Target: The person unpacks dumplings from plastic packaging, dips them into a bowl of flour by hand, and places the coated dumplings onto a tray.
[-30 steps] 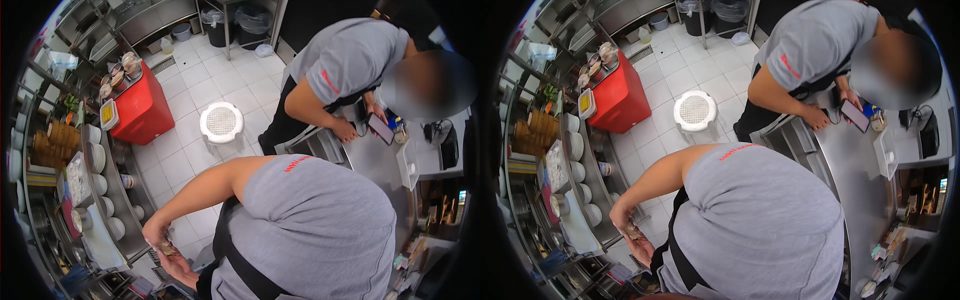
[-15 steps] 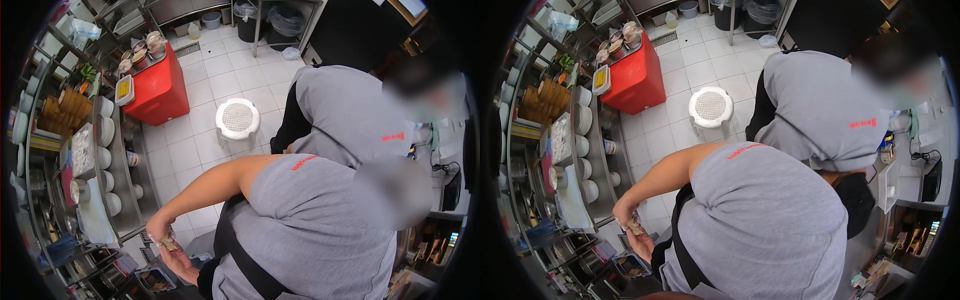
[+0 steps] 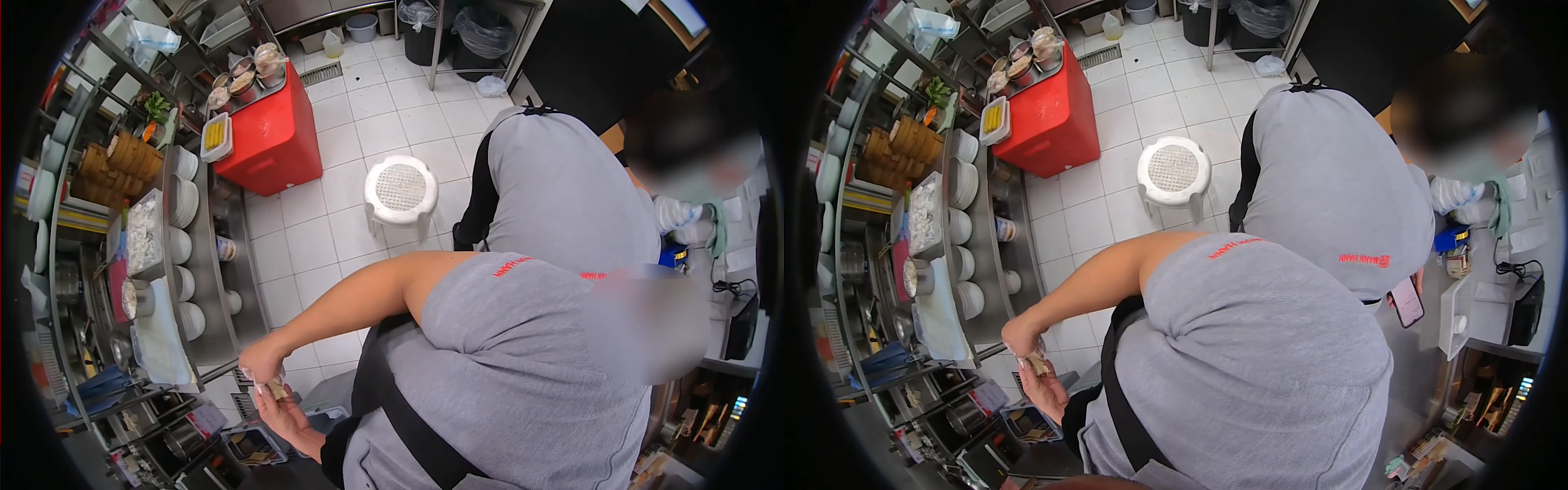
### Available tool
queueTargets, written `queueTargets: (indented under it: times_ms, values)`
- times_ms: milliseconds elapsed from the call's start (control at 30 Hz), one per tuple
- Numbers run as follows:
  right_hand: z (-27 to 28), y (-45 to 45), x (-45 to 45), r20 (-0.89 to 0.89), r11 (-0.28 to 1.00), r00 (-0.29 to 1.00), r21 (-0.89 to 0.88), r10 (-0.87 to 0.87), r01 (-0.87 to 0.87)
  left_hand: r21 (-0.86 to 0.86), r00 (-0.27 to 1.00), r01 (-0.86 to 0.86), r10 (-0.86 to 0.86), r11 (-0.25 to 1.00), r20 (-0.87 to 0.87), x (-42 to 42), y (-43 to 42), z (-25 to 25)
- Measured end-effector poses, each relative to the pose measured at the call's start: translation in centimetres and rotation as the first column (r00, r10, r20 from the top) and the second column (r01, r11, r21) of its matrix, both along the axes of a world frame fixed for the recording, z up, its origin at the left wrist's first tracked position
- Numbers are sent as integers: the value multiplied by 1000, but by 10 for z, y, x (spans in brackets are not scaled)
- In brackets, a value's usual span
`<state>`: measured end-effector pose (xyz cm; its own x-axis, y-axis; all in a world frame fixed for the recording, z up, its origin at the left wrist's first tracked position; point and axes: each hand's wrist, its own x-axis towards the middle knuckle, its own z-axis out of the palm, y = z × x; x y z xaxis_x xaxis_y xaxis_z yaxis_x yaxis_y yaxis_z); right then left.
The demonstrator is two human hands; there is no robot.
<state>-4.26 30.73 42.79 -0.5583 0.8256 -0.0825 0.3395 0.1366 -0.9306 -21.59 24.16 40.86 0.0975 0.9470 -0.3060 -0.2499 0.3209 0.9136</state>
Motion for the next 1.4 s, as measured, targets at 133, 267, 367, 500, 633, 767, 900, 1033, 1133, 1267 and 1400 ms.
queueTargets:
  times_ms: [133,267,367,500,633,767,900,1033,1133,1267,1400]
  values:
    - [14,-5,11,-22,999,999,-36,-26,25,-10,996,11,-12,1000,-84,2,1,7]
    - [9,-2,7,9,1000,1000,10,-11,11,-30,985,101,-105,994,-140,0,2,11]
    - [4,0,3,18,995,997,67,-69,67,-18,988,87,-89,996,-124,-1,3,8]
    - [4,0,5,0,996,998,66,-64,64,-15,990,72,-74,997,-123,-2,5,4]
    - [11,-4,4,-26,988,995,124,-92,94,37,996,4,0,999,-93,-2,4,2]
    - [21,-12,5,-27,966,990,219,-136,139,47,992,-64,69,997,-106,4,2,8]
    - [25,-19,4,-35,954,987,253,-158,162,55,993,-90,94,994,-71,1,2,3]
    - [24,-22,-2,-72,914,977,346,-200,212,102,994,-108,110,989,-9,1,1,0]
    - [22,-23,-6,-88,878,971,415,-222,238,110,992,-128,127,986,23,3,0,1]
    - [26,-24,-3,-89,869,969,429,-231,247,107,987,-162,159,981,35,6,-1,1]
    - [25,-24,-4,-110,857,966,446,-233,258,114,987,-160,159,980,21,11,-3,6]
